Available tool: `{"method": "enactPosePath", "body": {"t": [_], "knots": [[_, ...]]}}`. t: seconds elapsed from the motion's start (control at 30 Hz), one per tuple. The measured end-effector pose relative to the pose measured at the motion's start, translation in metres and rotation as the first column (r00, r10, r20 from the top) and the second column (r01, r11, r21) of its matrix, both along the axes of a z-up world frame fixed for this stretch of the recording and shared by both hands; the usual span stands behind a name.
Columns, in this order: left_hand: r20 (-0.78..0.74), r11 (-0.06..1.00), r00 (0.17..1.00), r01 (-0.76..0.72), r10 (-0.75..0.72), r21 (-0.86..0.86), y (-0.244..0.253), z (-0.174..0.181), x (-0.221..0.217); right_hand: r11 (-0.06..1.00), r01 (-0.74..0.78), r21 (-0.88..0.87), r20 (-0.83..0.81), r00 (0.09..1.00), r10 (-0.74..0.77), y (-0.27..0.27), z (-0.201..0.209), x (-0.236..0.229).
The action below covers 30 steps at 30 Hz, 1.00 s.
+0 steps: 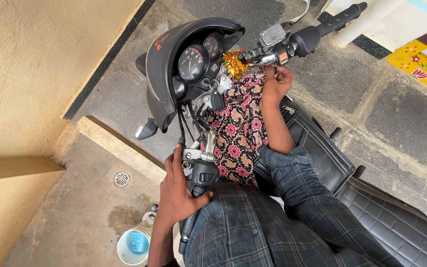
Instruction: Cleaning and wiping down various parts of a motorcycle using a patterned cloth.
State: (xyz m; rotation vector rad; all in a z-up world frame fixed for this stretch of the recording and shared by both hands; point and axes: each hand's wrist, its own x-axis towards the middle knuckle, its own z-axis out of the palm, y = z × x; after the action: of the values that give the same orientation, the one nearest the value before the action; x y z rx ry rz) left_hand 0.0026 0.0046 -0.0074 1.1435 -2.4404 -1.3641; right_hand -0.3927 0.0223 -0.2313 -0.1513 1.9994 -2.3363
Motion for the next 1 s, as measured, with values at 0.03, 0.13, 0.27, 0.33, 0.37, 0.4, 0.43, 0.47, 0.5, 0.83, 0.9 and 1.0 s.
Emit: {"method": "enactPosePath", "body": {"t": [0.03,0.13,0.27,0.33,0.37,0.4,0.43,0.47,0.5,0.83,0.9,1.0], "knots": [[-0.001,1.0,1.0,-0.004,0.004,0.001,0.0,0.001,-0.001,1.0,-0.004,0.001,-0.001,1.0,0.004,0.0,-0.001,-0.003],[0.032,0.999,0.999,-0.017,0.016,0.035,-0.001,0.003,-0.002,0.999,0.027,0.028,0.103,0.994,-0.03,-0.002,0.007,-0.007],[0.026,1.0,1.0,-0.011,0.01,0.029,-0.001,0.005,-0.001,0.981,-0.193,-0.029,0.185,0.963,0.195,-0.005,0.029,-0.001],[0.021,1.0,1.0,-0.008,0.008,0.007,-0.003,0.007,-0.002,0.972,-0.234,-0.014,0.118,0.965,0.234,-0.01,0.027,-0.004],[0.029,1.0,1.0,-0.009,0.008,0.029,-0.003,0.007,-0.002,0.975,-0.219,0.039,0.105,0.971,0.213,-0.009,0.023,-0.005],[0.038,0.999,0.999,-0.01,0.008,0.051,-0.002,0.008,-0.002,0.975,-0.202,0.092,0.091,0.977,0.194,-0.008,0.02,-0.005],[0.042,0.999,0.999,-0.01,0.007,0.053,-0.002,0.007,-0.001,0.975,-0.202,0.093,0.095,0.977,0.193,-0.005,0.002,-0.012],[0.026,1.0,1.0,-0.003,0.002,0.03,-0.002,0.006,0.0,0.982,-0.168,0.085,0.096,0.983,0.159,-0.002,-0.015,-0.018],[0.007,1.0,1.0,0.005,-0.005,0.005,-0.002,0.005,-0.001,0.988,-0.132,0.076,0.094,0.988,0.125,0.0,-0.031,-0.026],[0.035,0.999,0.999,-0.005,0.004,0.045,0.001,0.001,0.0,0.96,0.023,-0.279,0.3,0.952,0.065,0.012,0.03,-0.007],[0.007,1.0,1.0,-0.006,0.006,0.021,0.002,0.001,0.002,0.942,-0.044,-0.332,0.307,0.94,0.152,0.012,0.042,-0.001],[-0.014,1.0,1.0,-0.013,0.013,0.01,0.002,0.003,0.001,0.963,-0.154,-0.221,0.068,0.983,0.172,0.008,0.033,-0.009]]}}
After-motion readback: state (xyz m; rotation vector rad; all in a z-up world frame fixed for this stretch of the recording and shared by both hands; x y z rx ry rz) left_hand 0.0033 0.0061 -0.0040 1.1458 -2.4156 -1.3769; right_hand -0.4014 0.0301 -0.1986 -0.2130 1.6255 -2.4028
